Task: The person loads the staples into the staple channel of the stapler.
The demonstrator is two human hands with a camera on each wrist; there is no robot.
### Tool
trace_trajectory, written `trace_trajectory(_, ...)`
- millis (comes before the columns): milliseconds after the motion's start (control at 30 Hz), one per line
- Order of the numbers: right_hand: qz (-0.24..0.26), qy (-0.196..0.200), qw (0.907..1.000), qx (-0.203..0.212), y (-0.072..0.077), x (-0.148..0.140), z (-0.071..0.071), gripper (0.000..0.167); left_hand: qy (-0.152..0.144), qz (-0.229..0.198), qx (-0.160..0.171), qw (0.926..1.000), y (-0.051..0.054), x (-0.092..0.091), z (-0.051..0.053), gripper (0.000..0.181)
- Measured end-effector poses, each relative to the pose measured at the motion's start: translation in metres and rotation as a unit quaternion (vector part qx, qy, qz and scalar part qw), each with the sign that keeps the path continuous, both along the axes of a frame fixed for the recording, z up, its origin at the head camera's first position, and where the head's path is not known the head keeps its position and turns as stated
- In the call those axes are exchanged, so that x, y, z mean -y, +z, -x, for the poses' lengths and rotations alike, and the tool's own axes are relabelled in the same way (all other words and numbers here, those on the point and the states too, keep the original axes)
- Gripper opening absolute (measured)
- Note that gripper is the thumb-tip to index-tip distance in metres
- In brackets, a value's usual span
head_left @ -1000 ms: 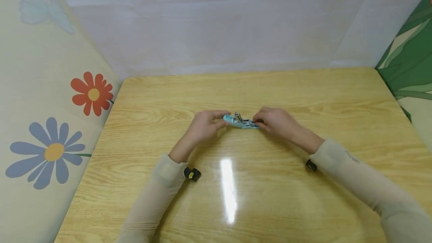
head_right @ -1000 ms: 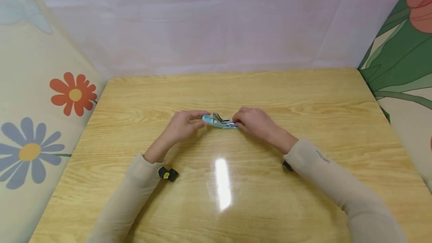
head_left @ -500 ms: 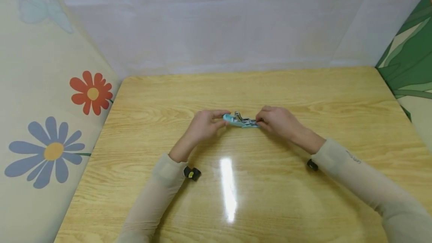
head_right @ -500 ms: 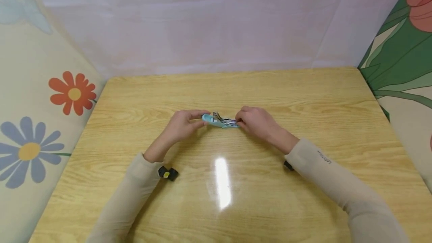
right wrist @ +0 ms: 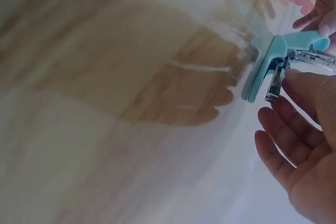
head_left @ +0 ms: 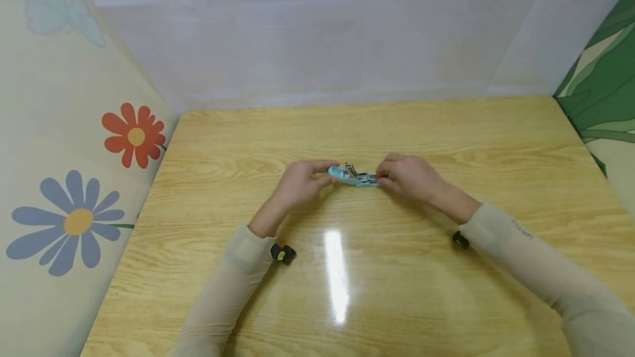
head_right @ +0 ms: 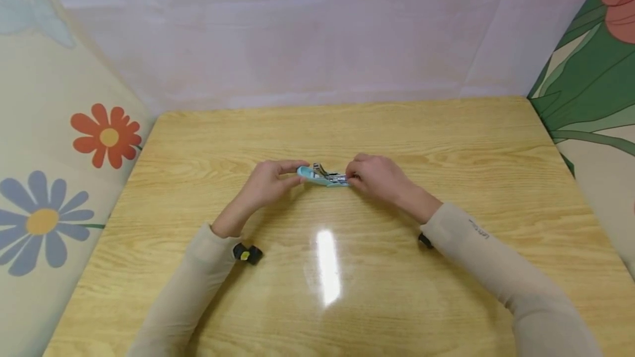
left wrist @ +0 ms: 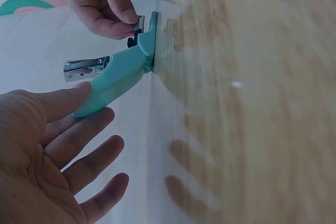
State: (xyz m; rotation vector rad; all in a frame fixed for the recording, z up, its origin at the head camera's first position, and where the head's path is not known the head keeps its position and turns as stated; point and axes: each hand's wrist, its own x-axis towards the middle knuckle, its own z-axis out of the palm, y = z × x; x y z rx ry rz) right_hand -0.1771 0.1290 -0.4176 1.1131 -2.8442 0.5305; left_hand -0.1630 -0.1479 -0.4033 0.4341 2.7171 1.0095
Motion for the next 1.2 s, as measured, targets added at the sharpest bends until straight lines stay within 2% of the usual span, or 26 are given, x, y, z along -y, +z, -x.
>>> trace_trajectory(133, 0.012, -0.002, 0.9999, 0.002, 0.0013, -0.0040, 0.0021, 0.013, 0.000, 0.001, 0.000, 1.0000, 0.0006, 0.0002, 0.0004, 0.036)
trace_trajectory(367, 0.009, -0.023, 0.9991, 0.034, 0.0012, -0.0055, 0.0045, 0.011, 0.001, -0.001, -0.001, 1.0000, 0.0018, 0.0008, 0.0007, 0.036)
trace_trajectory(467, -0.006, -0.020, 0.9995, 0.022, 0.0012, -0.0045, 0.0033, 0.012, 0.001, -0.001, -0.003, 1.0000, 0.0012, 0.0007, 0.0015, 0.037)
trace_trajectory(600, -0.032, -0.002, 0.9992, -0.021, 0.0008, -0.0029, 0.0011, 0.012, 0.000, 0.002, -0.001, 1.0000, 0.0001, 0.0006, 0.0019, 0.037)
trace_trajectory(767, -0.037, 0.015, 0.9971, -0.064, 0.0003, -0.0006, -0.0005, 0.009, 0.000, 0.003, -0.001, 1.0000, -0.0014, 0.0008, 0.0018, 0.037)
trace_trajectory(1000, -0.029, 0.017, 0.9970, -0.070, -0.0018, -0.0006, -0.0014, 0.009, -0.001, 0.001, -0.004, 1.0000, -0.0024, 0.0009, 0.0022, 0.037)
trace_trajectory(1200, -0.018, 0.022, 0.9980, -0.056, -0.0012, -0.0005, -0.0007, 0.015, -0.002, 0.005, -0.007, 1.0000, -0.0014, 0.0008, 0.0019, 0.037)
